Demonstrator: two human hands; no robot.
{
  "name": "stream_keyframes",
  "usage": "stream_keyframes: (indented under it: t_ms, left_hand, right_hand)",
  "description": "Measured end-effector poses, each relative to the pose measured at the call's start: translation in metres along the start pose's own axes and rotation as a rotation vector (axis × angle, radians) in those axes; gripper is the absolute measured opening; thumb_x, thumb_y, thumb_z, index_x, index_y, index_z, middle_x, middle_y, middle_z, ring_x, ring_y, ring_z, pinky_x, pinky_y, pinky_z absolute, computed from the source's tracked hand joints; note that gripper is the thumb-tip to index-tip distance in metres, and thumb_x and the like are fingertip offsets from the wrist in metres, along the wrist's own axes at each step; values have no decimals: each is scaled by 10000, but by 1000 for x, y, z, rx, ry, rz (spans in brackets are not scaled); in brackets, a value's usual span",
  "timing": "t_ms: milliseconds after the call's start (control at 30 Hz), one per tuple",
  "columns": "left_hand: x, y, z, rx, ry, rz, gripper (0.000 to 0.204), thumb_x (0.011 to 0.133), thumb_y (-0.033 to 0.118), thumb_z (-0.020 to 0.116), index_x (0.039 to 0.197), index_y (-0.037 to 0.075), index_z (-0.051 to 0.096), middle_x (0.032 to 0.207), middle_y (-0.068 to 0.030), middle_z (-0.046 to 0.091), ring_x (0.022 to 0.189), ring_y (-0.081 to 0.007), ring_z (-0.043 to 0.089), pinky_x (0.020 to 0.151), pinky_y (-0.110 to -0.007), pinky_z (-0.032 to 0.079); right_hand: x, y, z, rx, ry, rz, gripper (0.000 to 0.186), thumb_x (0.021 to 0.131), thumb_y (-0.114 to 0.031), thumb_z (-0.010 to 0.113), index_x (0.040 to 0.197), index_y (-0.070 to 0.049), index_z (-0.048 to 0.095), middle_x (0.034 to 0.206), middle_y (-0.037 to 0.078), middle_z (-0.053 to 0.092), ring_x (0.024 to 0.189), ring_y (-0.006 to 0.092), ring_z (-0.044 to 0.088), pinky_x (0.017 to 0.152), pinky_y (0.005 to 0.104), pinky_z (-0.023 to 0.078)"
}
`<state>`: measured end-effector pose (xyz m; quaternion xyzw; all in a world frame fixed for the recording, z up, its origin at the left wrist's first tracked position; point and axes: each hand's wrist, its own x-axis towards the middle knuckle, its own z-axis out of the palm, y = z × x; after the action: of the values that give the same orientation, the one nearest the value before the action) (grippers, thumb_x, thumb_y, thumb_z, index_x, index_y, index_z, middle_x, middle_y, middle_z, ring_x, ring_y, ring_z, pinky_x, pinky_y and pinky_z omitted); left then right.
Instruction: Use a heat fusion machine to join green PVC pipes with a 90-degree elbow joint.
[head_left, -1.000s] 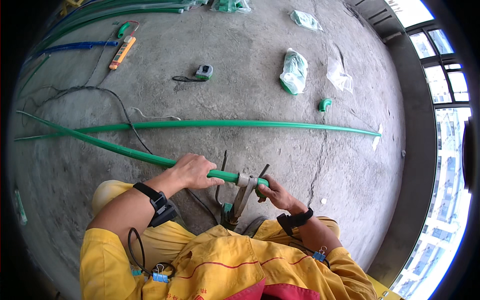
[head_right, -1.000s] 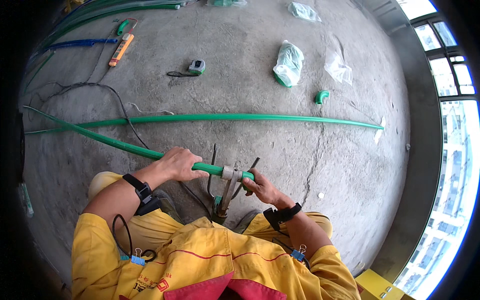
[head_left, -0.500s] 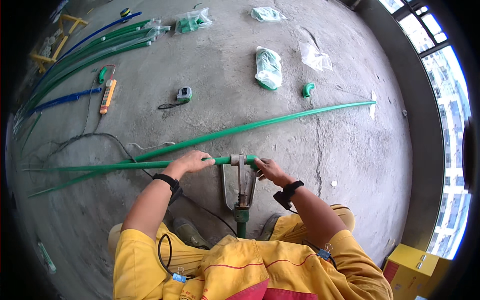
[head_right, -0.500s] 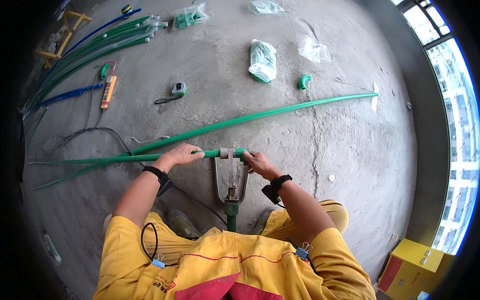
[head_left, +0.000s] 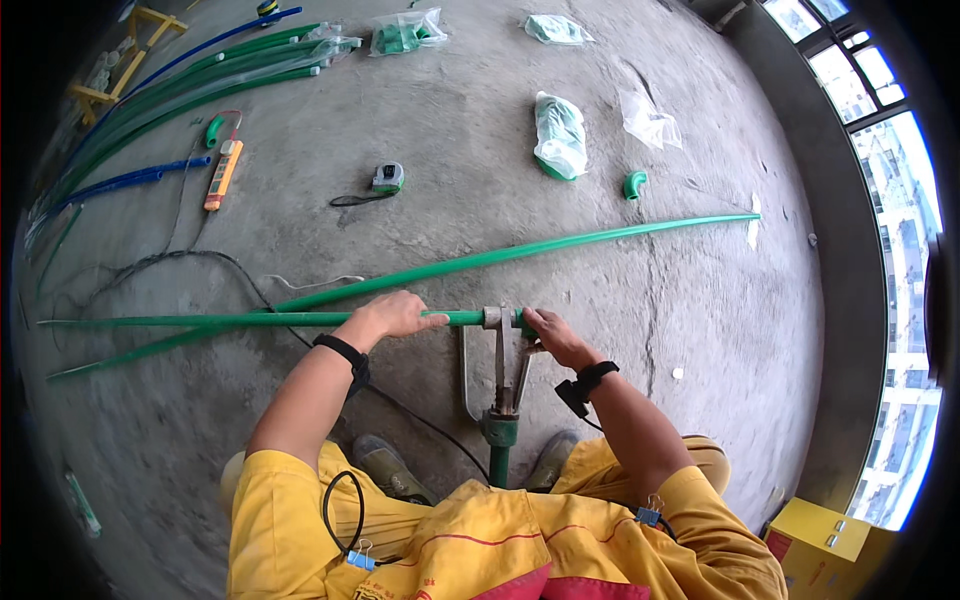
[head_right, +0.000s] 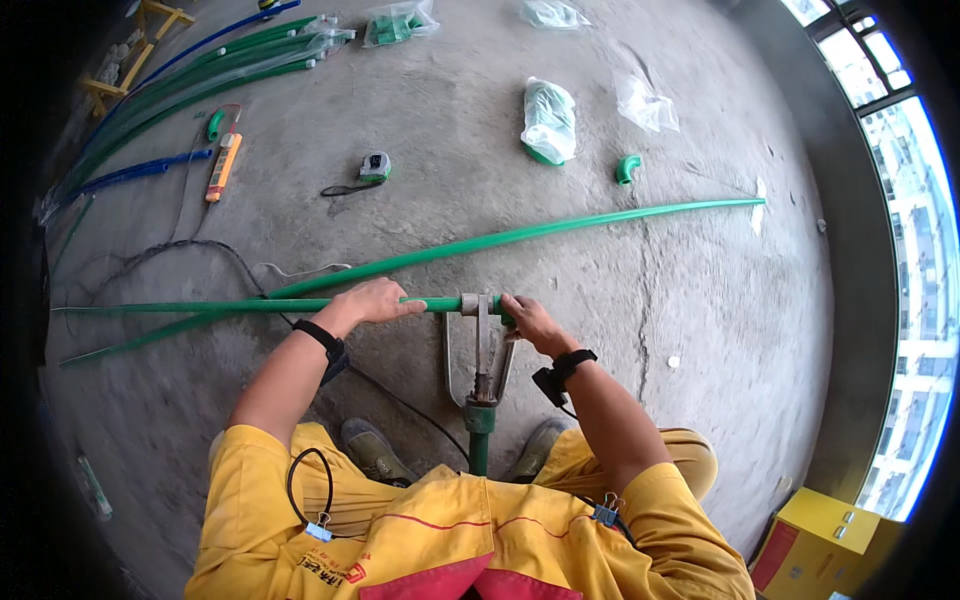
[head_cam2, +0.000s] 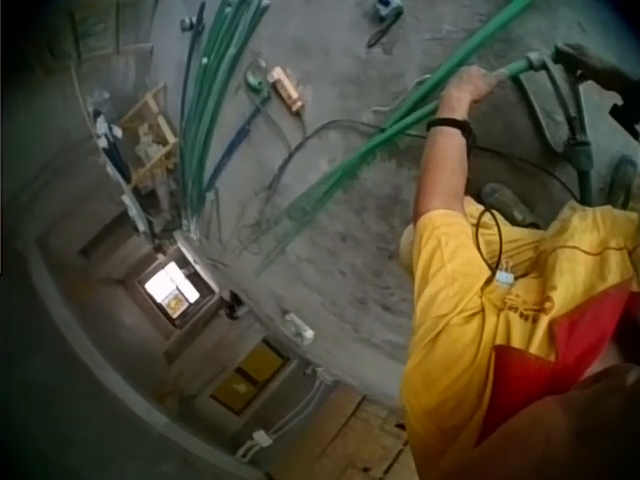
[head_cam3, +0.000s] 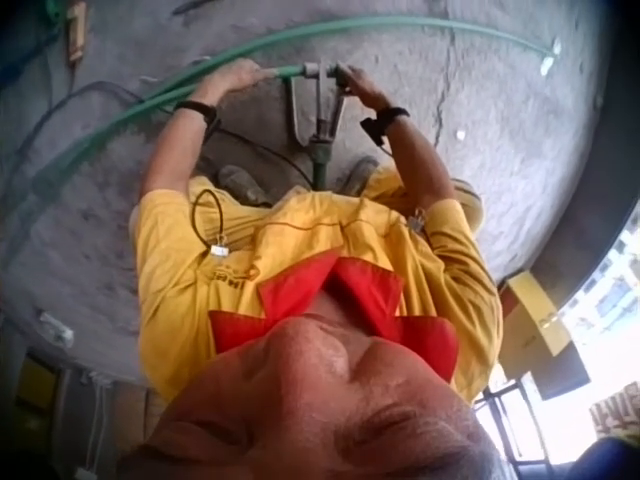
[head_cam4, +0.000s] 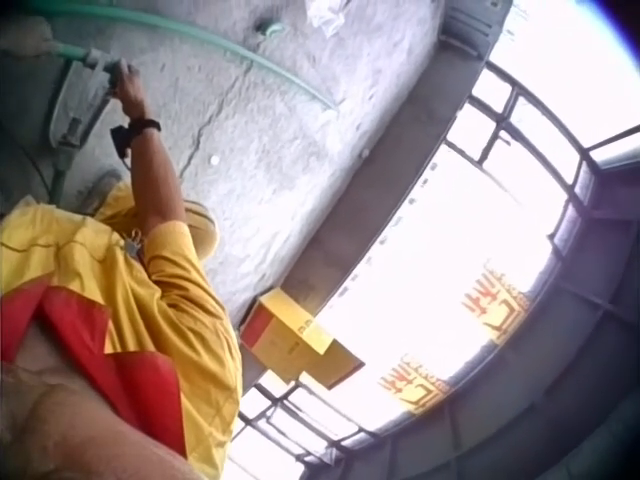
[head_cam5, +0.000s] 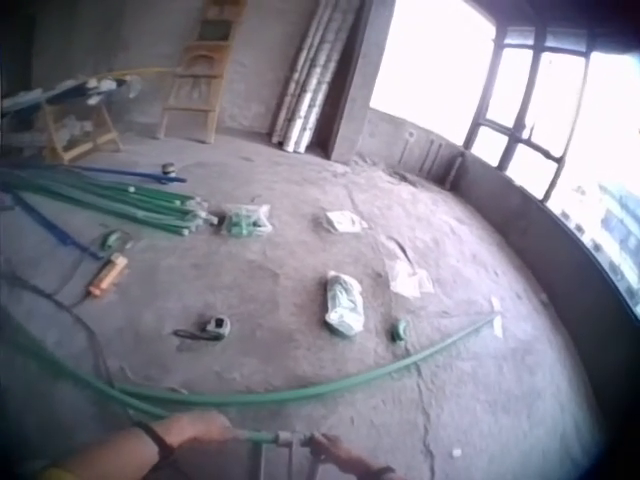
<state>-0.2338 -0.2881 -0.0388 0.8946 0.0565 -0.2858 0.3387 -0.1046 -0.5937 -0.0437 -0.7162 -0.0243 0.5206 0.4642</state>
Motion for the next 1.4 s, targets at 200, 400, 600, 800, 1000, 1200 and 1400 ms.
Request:
stream_keyframes:
  t_ms: [200, 400, 600, 800, 1000, 1200, 1400]
  left_hand:
    - [-5, 6, -5, 174, -28, -3, 793, 883, 747, 414, 737, 18, 687, 792, -200, 686, 827, -380, 666, 771, -493, 528]
    - [-9, 5, -3, 161, 84, 55, 745, 907, 692, 445, 710, 11, 672, 750, -223, 664, 781, -414, 646, 730, -512, 518]
    - [-10, 9, -2, 191, 80, 32, 740, 904, 701, 437, 741, 23, 685, 770, -219, 669, 787, -405, 649, 742, -510, 521]
    - [-10, 3, 5, 166, 68, 5, 776, 898, 732, 400, 736, 28, 681, 771, -210, 671, 798, -401, 651, 752, -506, 522]
    - [-8, 7, 4, 227, 55, -14, 815, 887, 766, 357, 785, 39, 712, 840, -205, 694, 875, -385, 663, 799, -490, 524]
    - [-7, 7, 2, 251, 46, -28, 813, 891, 761, 348, 732, 39, 686, 808, -196, 686, 841, -378, 663, 773, -490, 524]
    - [-4, 7, 5, 238, 56, -35, 812, 882, 772, 343, 747, 49, 689, 819, -186, 690, 853, -372, 664, 772, -493, 526]
  right_hand:
    - [-5, -9, 3, -145, 8, -31, 517, 1011, -486, 461, 1116, 2, 592, 947, 74, 572, 845, 166, 563, 754, 345, 541]
    - [-3, -8, 8, -70, 30, -21, 506, 1016, -475, 458, 1125, 2, 588, 974, 78, 587, 844, 176, 576, 725, 347, 548]
    - [1, -5, 4, -90, 62, -17, 501, 1015, -473, 462, 1121, -2, 597, 948, 78, 595, 818, 168, 583, 704, 340, 558]
    - [2, -1, 0, -97, 16, 48, 495, 991, -502, 500, 1125, -44, 632, 971, 45, 594, 855, 147, 572, 755, 331, 532]
    - [8, 8, -8, 30, 49, -8, 568, 937, -540, 576, 1050, 7, 677, 887, 71, 628, 784, 157, 581, 692, 334, 530]
    - [9, -1, -9, -10, 78, 48, 497, 932, -530, 573, 903, -44, 673, 773, 48, 579, 651, 149, 547, 572, 320, 497]
    - [6, -9, -24, 143, 29, 259, 418, 920, -506, 594, 834, -102, 656, 728, 25, 570, 575, 130, 486, 506, 290, 435]
